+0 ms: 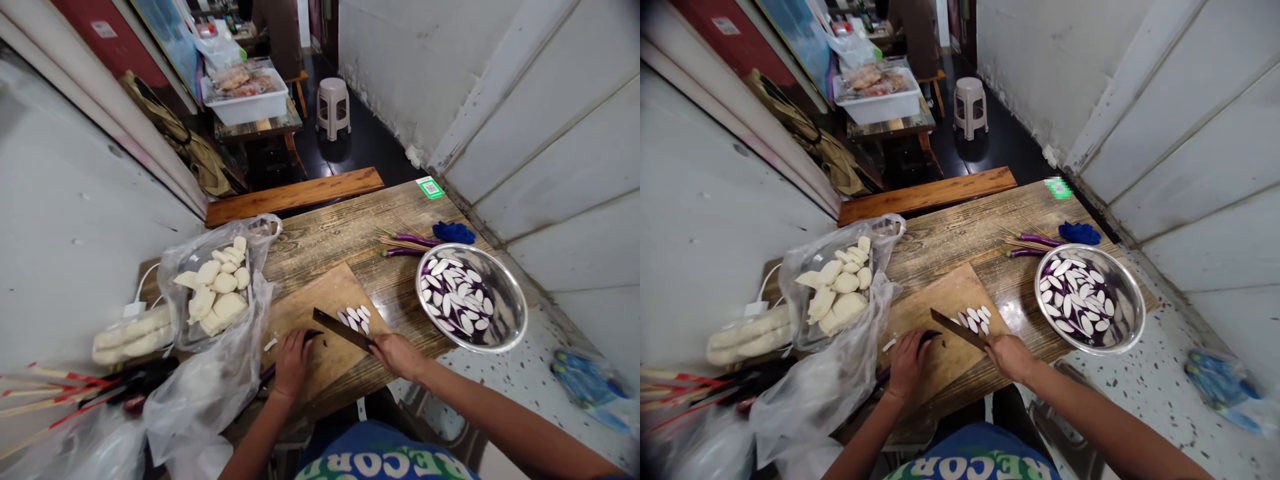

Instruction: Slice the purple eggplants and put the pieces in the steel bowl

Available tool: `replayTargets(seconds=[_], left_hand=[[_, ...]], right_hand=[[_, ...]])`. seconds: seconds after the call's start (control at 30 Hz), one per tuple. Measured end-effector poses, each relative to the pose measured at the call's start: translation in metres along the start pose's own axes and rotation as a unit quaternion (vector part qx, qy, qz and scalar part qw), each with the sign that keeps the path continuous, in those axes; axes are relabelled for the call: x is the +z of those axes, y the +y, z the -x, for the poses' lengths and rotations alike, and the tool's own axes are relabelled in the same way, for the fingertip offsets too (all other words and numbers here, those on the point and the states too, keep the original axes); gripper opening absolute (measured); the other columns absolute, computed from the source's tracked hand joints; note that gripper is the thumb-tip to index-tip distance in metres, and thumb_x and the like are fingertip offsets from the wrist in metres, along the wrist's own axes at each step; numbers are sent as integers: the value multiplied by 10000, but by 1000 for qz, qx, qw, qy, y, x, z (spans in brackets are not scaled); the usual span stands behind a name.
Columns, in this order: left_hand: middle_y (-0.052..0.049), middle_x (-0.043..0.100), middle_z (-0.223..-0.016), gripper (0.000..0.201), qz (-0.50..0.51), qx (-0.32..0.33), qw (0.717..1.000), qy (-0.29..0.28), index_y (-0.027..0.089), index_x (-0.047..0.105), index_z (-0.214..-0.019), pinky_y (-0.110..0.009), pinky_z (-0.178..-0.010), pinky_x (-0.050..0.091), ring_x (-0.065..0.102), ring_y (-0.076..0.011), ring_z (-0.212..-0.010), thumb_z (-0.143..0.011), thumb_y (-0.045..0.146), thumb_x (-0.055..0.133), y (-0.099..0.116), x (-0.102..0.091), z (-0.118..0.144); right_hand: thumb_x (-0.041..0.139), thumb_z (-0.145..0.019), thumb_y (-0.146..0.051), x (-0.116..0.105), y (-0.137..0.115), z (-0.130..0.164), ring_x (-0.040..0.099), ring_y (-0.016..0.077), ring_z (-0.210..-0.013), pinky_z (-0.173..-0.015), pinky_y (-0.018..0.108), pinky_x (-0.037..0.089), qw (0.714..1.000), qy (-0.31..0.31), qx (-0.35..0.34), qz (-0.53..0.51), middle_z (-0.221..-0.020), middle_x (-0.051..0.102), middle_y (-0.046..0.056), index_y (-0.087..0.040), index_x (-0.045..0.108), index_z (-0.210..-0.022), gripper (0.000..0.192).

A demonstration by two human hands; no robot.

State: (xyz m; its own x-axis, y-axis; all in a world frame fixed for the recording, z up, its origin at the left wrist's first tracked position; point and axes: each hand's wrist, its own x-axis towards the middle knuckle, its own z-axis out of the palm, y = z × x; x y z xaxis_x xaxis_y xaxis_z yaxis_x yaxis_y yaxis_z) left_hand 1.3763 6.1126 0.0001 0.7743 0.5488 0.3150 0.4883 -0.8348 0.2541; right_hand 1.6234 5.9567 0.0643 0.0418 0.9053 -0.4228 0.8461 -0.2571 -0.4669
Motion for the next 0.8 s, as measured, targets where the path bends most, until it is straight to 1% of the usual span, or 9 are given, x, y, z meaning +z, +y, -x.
replayTargets(seconds=[0.03, 0.07, 0.17, 0.27, 0.37, 0.43, 0.53, 0.63, 0.8], left_hand=[[-102, 607, -1022, 276, -12, -9, 1000, 5, 134, 558, -1103, -418, -857, 462, 542, -227, -959, -866, 261, 493, 0, -1, 0], [-95, 613, -1002, 273, -10, 4, 1000, 8, 134, 558, -1097, -407, -843, 468, 546, -220, -938, -861, 259, 504, 2, 1, 0], [-79, 612, -993, 210, 40, 86, 995, 11, 143, 577, -1047, -364, -830, 484, 543, -191, -941, -863, 197, 491, 11, 13, -5], [-82, 602, -1029, 180, 71, 124, 990, 20, 144, 608, -968, -370, -852, 485, 528, -190, -989, -864, 147, 461, 23, 25, -15], [-78, 611, -1041, 193, 76, 147, 985, 40, 146, 627, -922, -364, -846, 496, 534, -189, -1009, -872, 145, 440, 28, 29, -19], [-65, 626, -1019, 207, 66, 150, 985, 45, 151, 637, -886, -346, -838, 506, 549, -178, -1004, -880, 151, 430, 27, 29, -18], [-53, 642, -991, 227, 55, 147, 987, 34, 159, 644, -854, -340, -833, 519, 567, -169, -993, -889, 167, 420, 23, 30, -16], [-55, 644, -1003, 232, 57, 161, 985, 25, 158, 642, -884, -353, -825, 528, 573, -173, -993, -892, 169, 411, 19, 33, -15], [-59, 645, -1005, 196, 61, 176, 982, 39, 147, 630, -900, -363, -841, 524, 573, -177, -999, -880, 146, 435, 19, 32, -16]], right_hand=[[307, -913, -282, 0, 3, 4, 627, 213, -757, -660, 278, 424, 1000, 5, 14, -10, -822, 656, 104, -126, 590, -888, 324], [304, -913, -285, -1, 7, 8, 628, 211, -758, -663, 276, 423, 1000, 8, 22, -13, -817, 657, 100, -129, 588, -876, 326], [285, -918, -294, -4, 14, 15, 629, 214, -757, -656, 277, 413, 999, 8, 32, -4, -816, 659, 102, -131, 581, -848, 345], [277, -920, -299, -7, 16, 20, 627, 216, -741, -633, 284, 398, 999, 10, 30, 12, -822, 659, 102, -134, 573, -848, 346], [268, -925, -273, -10, 16, 28, 623, 204, -732, -621, 284, 384, 1000, 13, 8, 23, -812, 653, 86, -139, 565, -849, 335], [278, -920, -237, -13, 16, 34, 619, 199, -715, -603, 286, 371, 999, 8, -15, 39, -796, 647, 80, -133, 563, -847, 312], [326, -897, -195, -20, 17, 38, 610, 195, -668, -564, 290, 347, 997, -3, -37, 69, -775, 641, 83, -118, 568, -861, 257], [354, -883, -179, -26, 19, 40, 601, 193, -649, -550, 295, 337, 996, -4, -48, 78, -762, 639, 92, -113, 576, -860, 233], [369, -873, -174, -25, 25, 42, 582, 178, -617, -539, 296, 331, 994, -9, -61, 86, -738, 628, 83, -126, 578, -812, 223]])
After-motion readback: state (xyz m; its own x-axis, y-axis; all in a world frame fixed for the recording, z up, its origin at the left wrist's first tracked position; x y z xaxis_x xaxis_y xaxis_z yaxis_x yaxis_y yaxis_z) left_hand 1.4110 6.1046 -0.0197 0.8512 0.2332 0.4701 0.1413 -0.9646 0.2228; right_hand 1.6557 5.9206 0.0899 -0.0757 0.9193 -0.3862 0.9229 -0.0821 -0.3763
